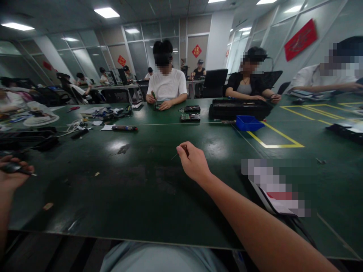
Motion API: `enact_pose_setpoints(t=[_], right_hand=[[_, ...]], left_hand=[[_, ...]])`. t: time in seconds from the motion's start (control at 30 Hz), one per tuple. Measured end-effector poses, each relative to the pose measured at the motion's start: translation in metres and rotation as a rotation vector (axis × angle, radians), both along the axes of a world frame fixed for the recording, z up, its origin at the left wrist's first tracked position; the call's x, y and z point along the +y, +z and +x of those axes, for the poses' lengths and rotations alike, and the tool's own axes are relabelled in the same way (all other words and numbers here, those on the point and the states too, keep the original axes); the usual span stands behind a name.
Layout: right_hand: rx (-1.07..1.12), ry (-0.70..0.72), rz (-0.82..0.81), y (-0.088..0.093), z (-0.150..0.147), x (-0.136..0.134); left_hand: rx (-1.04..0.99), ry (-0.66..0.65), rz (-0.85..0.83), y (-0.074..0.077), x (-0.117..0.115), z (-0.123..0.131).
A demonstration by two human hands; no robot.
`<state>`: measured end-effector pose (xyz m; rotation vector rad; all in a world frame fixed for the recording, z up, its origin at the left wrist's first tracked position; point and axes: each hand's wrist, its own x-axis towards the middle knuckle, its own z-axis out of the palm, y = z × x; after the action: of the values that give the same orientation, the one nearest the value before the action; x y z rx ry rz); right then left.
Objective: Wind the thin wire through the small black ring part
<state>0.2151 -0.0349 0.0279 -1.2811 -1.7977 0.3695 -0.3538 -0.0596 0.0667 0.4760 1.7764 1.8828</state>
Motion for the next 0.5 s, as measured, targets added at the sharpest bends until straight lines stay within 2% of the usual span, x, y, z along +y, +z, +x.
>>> enact_pose_setpoints(t=[0.03, 0.13, 0.2, 0.3, 0.43, 0.5], right_hand=[[0.001, 0.000, 0.001, 0.000, 0.000, 0.000], [0.012, -0.004, 0.003, -0.002, 0.000, 0.001], [0.016, -0.014, 0.003, -0.002, 0.001, 0.001], [0.012, -0.020, 0.003, -0.002, 0.001, 0.001], [0.007, -0.017, 0.012, -0.002, 0.002, 0.001], [0.009, -0.018, 0.017, -0.002, 0.003, 0.001]], left_hand=[[-0.037, 0.066, 0.032, 0.006, 0.004, 0.021], [-0.100, -0.011, 0.103, 0.021, 0.019, 0.080], [-0.152, -0.111, 0.141, 0.025, 0.030, 0.114], [-0.189, -0.336, 0.172, 0.026, 0.044, 0.159], [-0.204, -0.614, 0.161, 0.021, 0.059, 0.219], [-0.199, -0.706, 0.152, 0.016, 0.063, 0.250]])
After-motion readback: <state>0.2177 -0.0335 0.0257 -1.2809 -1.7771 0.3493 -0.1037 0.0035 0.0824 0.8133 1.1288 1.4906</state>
